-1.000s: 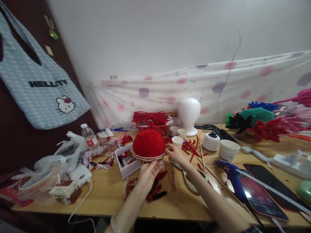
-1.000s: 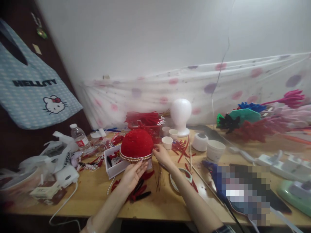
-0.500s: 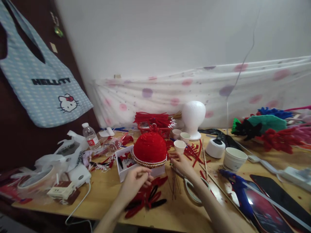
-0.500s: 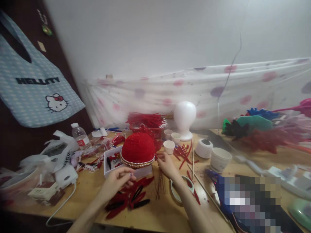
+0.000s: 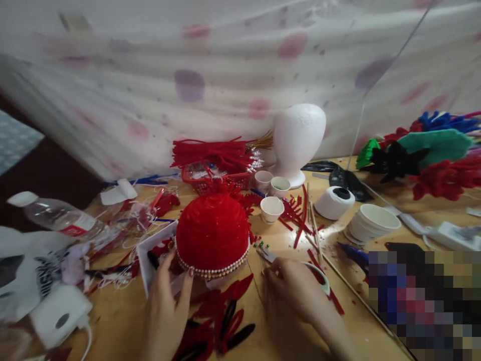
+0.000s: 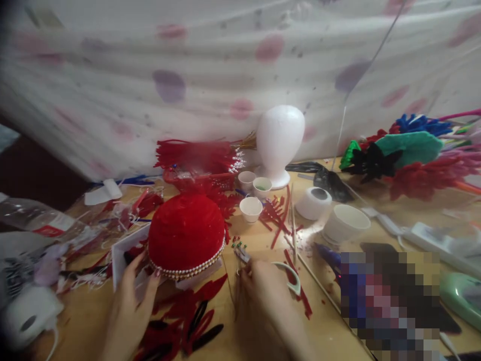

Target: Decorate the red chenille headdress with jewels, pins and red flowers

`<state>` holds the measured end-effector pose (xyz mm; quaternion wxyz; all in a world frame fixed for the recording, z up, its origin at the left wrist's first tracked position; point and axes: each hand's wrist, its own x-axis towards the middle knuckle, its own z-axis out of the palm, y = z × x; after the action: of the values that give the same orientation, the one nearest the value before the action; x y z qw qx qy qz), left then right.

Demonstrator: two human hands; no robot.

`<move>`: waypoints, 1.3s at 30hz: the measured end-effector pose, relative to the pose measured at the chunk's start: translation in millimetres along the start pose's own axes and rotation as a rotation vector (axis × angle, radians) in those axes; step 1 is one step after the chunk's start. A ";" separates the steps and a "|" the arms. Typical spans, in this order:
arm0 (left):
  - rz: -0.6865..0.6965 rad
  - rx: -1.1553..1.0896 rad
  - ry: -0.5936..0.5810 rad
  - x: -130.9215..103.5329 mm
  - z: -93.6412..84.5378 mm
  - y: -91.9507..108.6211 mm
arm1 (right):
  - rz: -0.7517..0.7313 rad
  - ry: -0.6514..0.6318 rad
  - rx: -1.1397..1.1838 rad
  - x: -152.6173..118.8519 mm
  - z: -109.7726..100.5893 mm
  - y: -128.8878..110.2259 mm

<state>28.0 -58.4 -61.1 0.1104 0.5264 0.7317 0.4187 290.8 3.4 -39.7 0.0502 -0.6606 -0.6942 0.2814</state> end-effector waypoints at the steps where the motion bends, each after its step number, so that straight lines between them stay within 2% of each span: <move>1: -0.014 0.005 -0.024 -2.0 -0.5 0.4 | 0.007 -0.021 0.000 1.5 0.6 -0.1; 4: 0.042 0.012 0.027 -5.4 -0.4 6.3 | 0.003 -0.042 0.021 2.9 -0.5 5.0; 9: 0.258 0.093 0.305 -16.4 -4.2 26.2 | -0.009 0.006 0.056 -2.9 -3.2 19.9; 11: 0.305 0.079 0.311 -26.7 -8.9 36.4 | -0.016 0.030 0.075 -6.2 -5.1 24.1; 12: 0.307 0.029 0.249 -32.5 -10.7 41.9 | -0.021 0.040 0.088 -7.8 -6.5 25.6; 14: 0.259 -0.096 0.050 -42.9 -11.0 53.8 | -0.027 0.058 0.125 -10.6 -9.4 27.8; 16: 0.105 -0.205 -0.178 -49.5 -4.8 67.1 | -0.027 0.070 0.179 -12.7 -11.5 29.8; 19: -0.205 -0.325 -0.547 -51.3 16.8 87.4 | -0.031 0.058 0.284 -13.8 -9.5 33.9; 21: -0.347 -0.368 -0.792 -50.0 35.9 98.5 | -0.035 0.029 0.466 -13.1 -4.0 37.4; 24: -0.507 -0.473 -0.970 -49.2 62.6 110.0 | -0.055 -0.003 0.839 -11.8 5.9 41.7; 27: -0.590 -0.604 -1.042 -50.3 80.0 118.2 | -0.076 -0.030 1.037 -12.5 11.3 43.1; 29: -0.623 -0.627 -1.031 -50.3 86.2 122.4 | -0.083 -0.031 1.085 -13.9 11.4 43.1; 33: -0.654 -0.623 -0.965 -47.2 90.9 126.5 | -0.092 -0.014 1.117 -16.4 7.6 43.5; 39: -0.706 -0.539 -0.935 -47.5 94.1 125.2 | -0.087 -0.130 1.184 -14.2 9.4 48.3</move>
<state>189.5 -40.8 -41.9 0.6772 0.3346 0.6047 0.2526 331.3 -14.6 -65.4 0.3787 -0.4728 -0.4473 0.6580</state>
